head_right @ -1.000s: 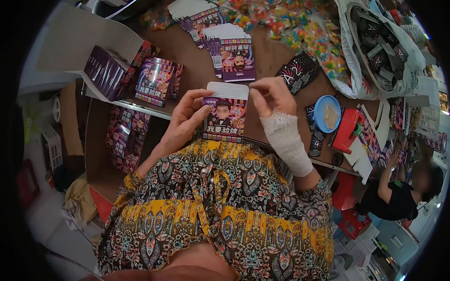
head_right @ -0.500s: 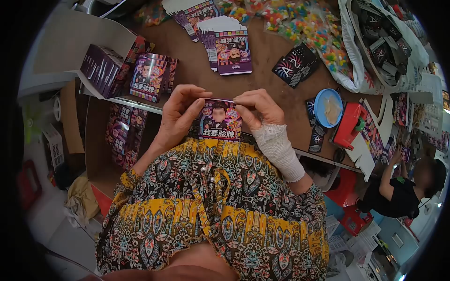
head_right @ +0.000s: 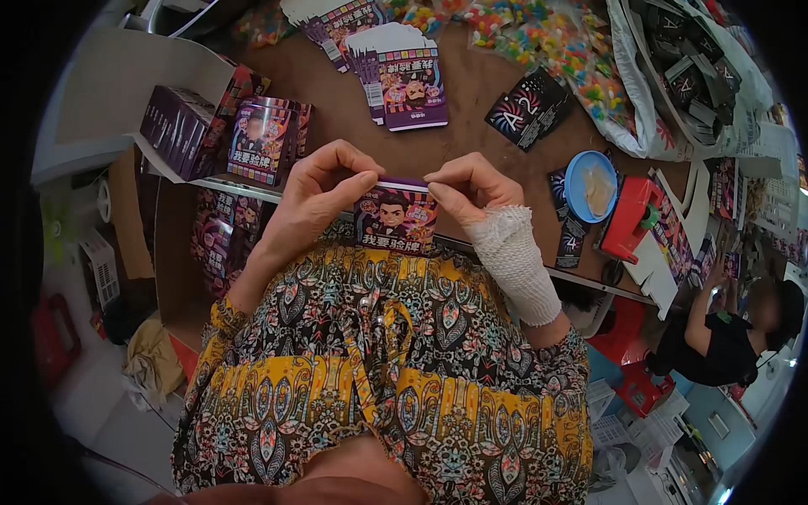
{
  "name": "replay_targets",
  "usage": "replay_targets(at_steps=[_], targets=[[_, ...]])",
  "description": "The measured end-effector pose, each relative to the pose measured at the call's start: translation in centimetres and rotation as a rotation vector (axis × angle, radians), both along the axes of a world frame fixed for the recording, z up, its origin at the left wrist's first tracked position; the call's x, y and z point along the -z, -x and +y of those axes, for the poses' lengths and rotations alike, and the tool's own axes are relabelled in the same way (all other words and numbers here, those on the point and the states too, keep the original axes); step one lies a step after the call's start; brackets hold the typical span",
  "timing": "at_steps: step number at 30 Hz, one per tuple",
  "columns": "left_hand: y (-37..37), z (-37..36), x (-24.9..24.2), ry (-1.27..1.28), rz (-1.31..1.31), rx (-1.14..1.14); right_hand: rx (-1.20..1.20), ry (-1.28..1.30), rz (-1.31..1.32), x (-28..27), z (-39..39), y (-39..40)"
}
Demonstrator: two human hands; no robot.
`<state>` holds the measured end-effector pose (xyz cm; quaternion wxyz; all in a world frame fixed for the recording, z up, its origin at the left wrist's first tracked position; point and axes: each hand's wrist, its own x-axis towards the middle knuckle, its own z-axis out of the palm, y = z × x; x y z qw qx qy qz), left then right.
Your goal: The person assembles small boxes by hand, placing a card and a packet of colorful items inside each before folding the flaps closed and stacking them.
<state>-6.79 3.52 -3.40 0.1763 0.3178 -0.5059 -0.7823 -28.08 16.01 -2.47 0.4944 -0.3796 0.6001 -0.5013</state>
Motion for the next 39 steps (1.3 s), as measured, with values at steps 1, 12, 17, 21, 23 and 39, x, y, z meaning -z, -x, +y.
replay_targets(at_steps=[1,12,17,21,23,39], targets=[[0.0,0.1,0.4,0.038,0.020,-0.026,-0.002,-0.001,-0.002,0.3,0.1,0.1],[-4.8,0.2,-1.5,0.715,-0.065,-0.344,-0.078,-0.066,-0.135,1.6,-5.3,-2.5],[-6.6,-2.0,-4.2,1.339,-0.471,-0.184,-0.174,0.177,-0.205,2.8,-12.8,-7.8],[-7.9,-5.2,0.1,1.397,-0.726,-0.204,0.031,0.174,0.431,4.5,-13.0,-3.8],[-7.6,-5.5,0.0,1.445,-0.728,-0.234,0.221,0.204,0.852,6.4,-12.3,-0.4],[1.8,-0.9,6.6,1.205,-0.473,0.003,0.263,-0.050,0.484,9.2,-14.0,2.7]])
